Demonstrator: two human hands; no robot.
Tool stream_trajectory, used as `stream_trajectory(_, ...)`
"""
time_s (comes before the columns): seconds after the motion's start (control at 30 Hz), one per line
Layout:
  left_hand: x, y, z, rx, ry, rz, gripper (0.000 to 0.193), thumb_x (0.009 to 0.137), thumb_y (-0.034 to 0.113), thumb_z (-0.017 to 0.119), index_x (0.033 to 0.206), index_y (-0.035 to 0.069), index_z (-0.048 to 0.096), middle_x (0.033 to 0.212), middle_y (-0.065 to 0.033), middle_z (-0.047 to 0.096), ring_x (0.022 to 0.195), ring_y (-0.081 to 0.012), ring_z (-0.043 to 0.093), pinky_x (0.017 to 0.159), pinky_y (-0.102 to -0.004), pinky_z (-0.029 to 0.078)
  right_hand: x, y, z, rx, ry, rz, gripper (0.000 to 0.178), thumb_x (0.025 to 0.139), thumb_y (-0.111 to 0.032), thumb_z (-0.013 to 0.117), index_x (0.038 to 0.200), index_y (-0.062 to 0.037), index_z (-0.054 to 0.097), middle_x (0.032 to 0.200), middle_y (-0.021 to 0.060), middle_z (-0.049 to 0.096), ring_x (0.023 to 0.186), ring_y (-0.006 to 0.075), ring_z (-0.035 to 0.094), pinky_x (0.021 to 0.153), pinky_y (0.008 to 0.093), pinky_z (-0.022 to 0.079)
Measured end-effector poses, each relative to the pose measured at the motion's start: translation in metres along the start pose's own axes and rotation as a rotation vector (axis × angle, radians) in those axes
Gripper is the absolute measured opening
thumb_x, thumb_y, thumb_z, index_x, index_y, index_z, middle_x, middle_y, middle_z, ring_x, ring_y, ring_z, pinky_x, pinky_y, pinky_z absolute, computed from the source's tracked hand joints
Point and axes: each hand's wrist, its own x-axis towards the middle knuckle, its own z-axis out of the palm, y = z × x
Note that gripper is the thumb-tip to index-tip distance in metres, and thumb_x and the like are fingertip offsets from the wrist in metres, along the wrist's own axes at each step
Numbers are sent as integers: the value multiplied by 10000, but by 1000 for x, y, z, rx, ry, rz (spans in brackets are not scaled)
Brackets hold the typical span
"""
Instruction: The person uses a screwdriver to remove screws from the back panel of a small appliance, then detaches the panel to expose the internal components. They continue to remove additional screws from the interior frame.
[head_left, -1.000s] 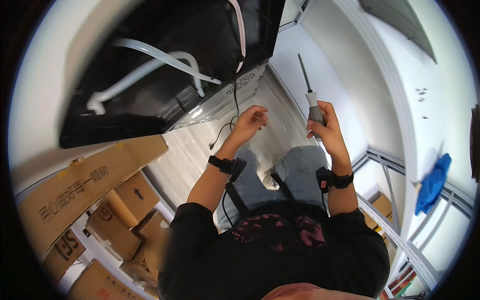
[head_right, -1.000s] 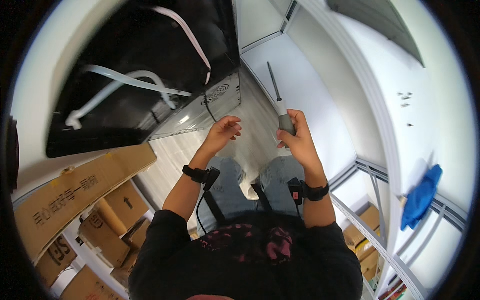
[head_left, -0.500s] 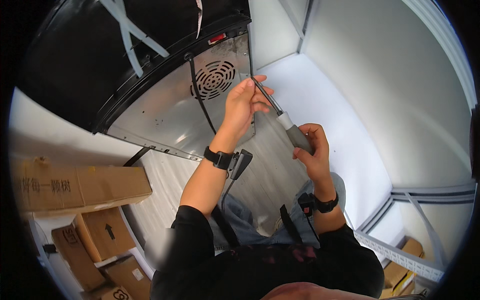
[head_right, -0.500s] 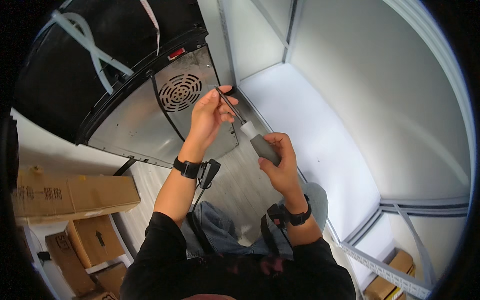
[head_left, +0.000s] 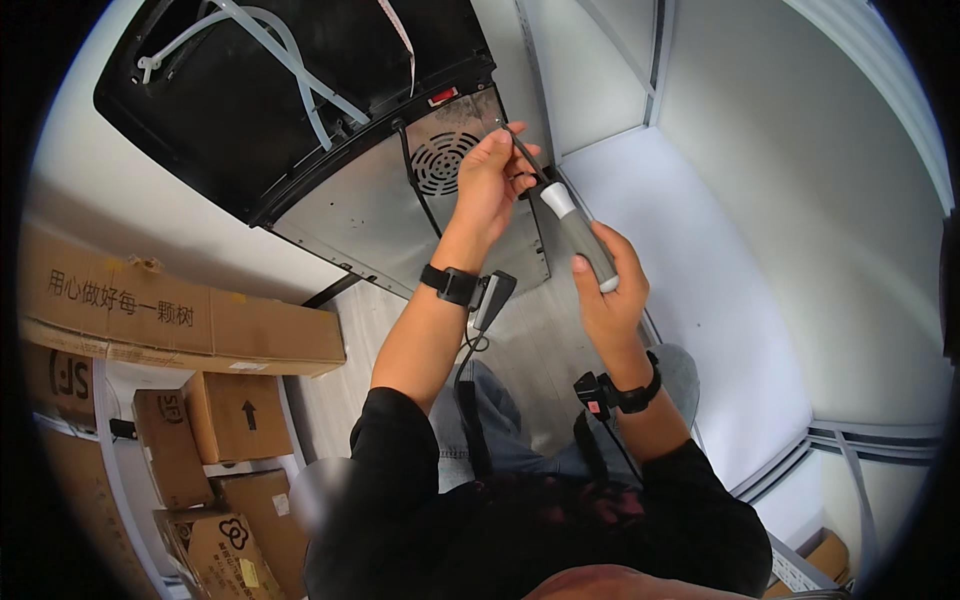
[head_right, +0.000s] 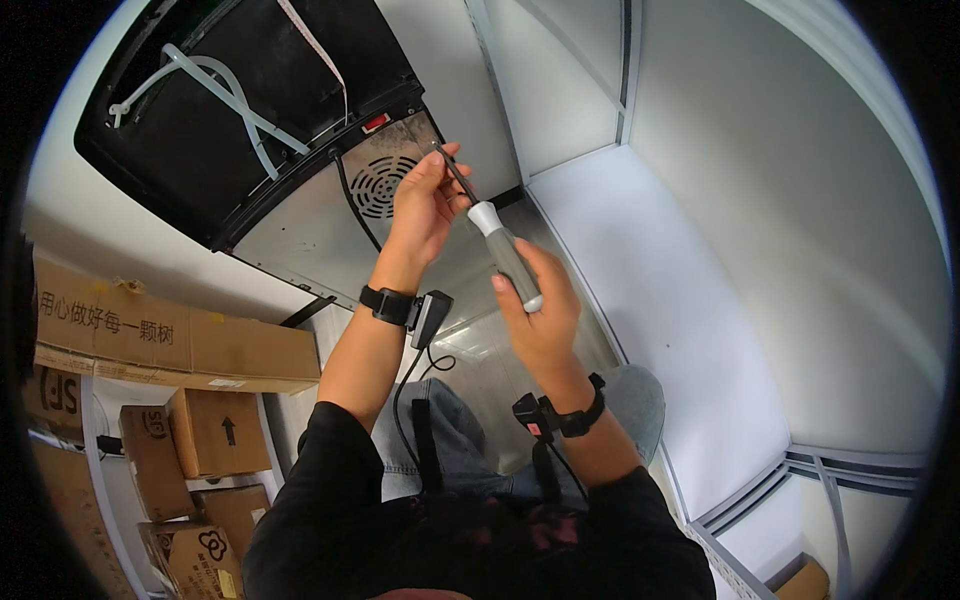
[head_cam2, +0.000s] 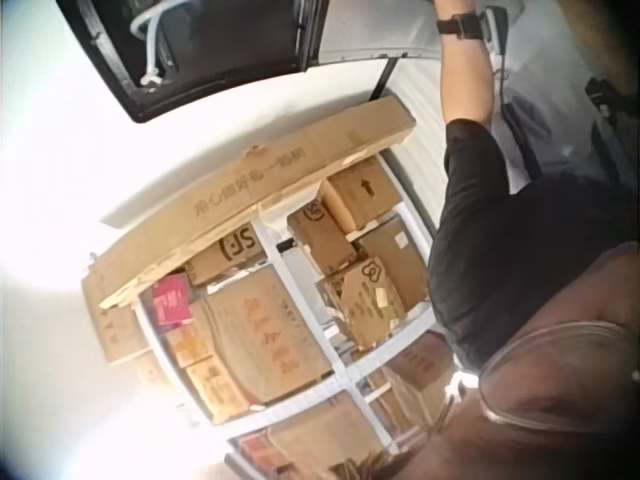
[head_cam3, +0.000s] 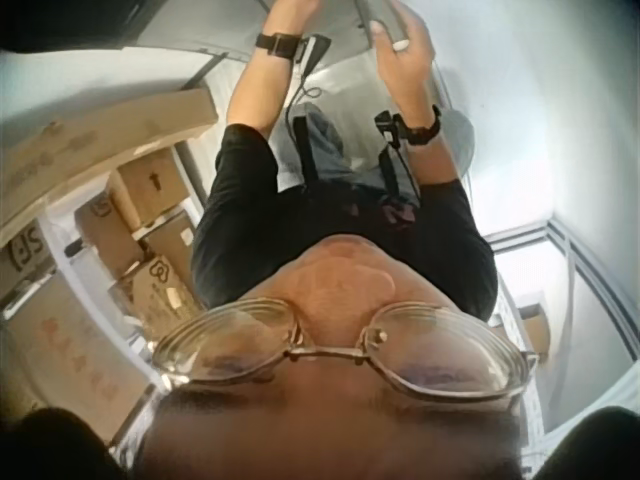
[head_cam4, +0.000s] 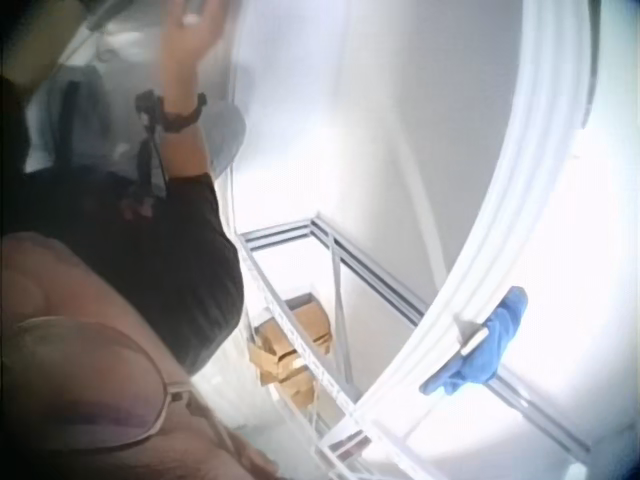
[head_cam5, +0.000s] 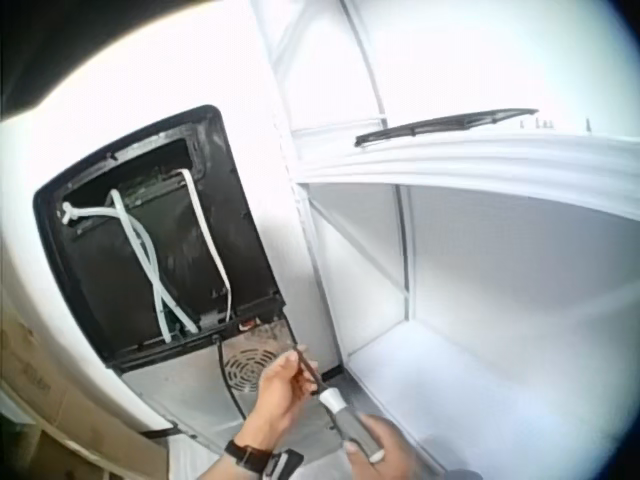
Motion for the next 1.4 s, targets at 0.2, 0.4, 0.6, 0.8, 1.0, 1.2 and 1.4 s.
stream_trajectory(0.2,6,-7,-6,-34,15,44,305,971,254,460,1169,41,552,832,-42,646,691,-106,580,594,-221,493,6,1,6,-30,30,-104,347,801,-91,686,1112,7,565,1005,128,620,883,216,608,771,306,479)
stream_trajectory(0.4,8,-11,-6,-25,14,87,319,962,248,483,1182,30,559,812,-40,648,677,-100,571,599,-224,482,-3,19,9,116,54,54,313,840,-124,657,1106,11,561,941,100,620,802,144,591,709,263,472)
stream_trajectory(0.6,11,-15,-5,-28,32,100,323,960,221,484,1196,8,546,801,-63,646,667,-101,568,593,-221,485,-4,19,6,165,74,119,330,861,-172,647,1116,17,557,904,90,627,780,121,589,689,251,467)
stream_trajectory(0.8,13,-20,-3,-59,48,125,317,964,211,473,1197,8,544,789,-65,642,654,-98,560,588,-219,479,-1,25,2,69,65,85,378,866,-235,648,1127,20,547,879,101,631,758,153,607,698,254,471)
stream_trajectory(1.0,9,-16,-2,-121,42,111,310,969,218,462,1194,23,548,790,-55,633,660,-102,555,598,-216,464,3,6,-6,-8,-94,-13,448,859,-326,643,1112,26,527,888,133,620,716,199,618,665,280,488)
stream_trajectory(1.2,-2,-10,-1,-83,-16,54,298,971,199,453,1202,23,517,809,-54,615,679,-119,570,638,-246,486,13,-11,2,-223,-44,-327,407,781,-212,714,1070,19,546,793,120,585,613,245,580,539,310,462)
stream_trajectory(1.4,2,-5,1,-233,-94,5,283,958,167,478,1195,15,506,772,-58,614,633,-151,594,605,-245,504,22,-27,3,-481,-157,-564,448,657,-67,762,1059,-10,572,844,116,526,633,238,534,527,313,434)
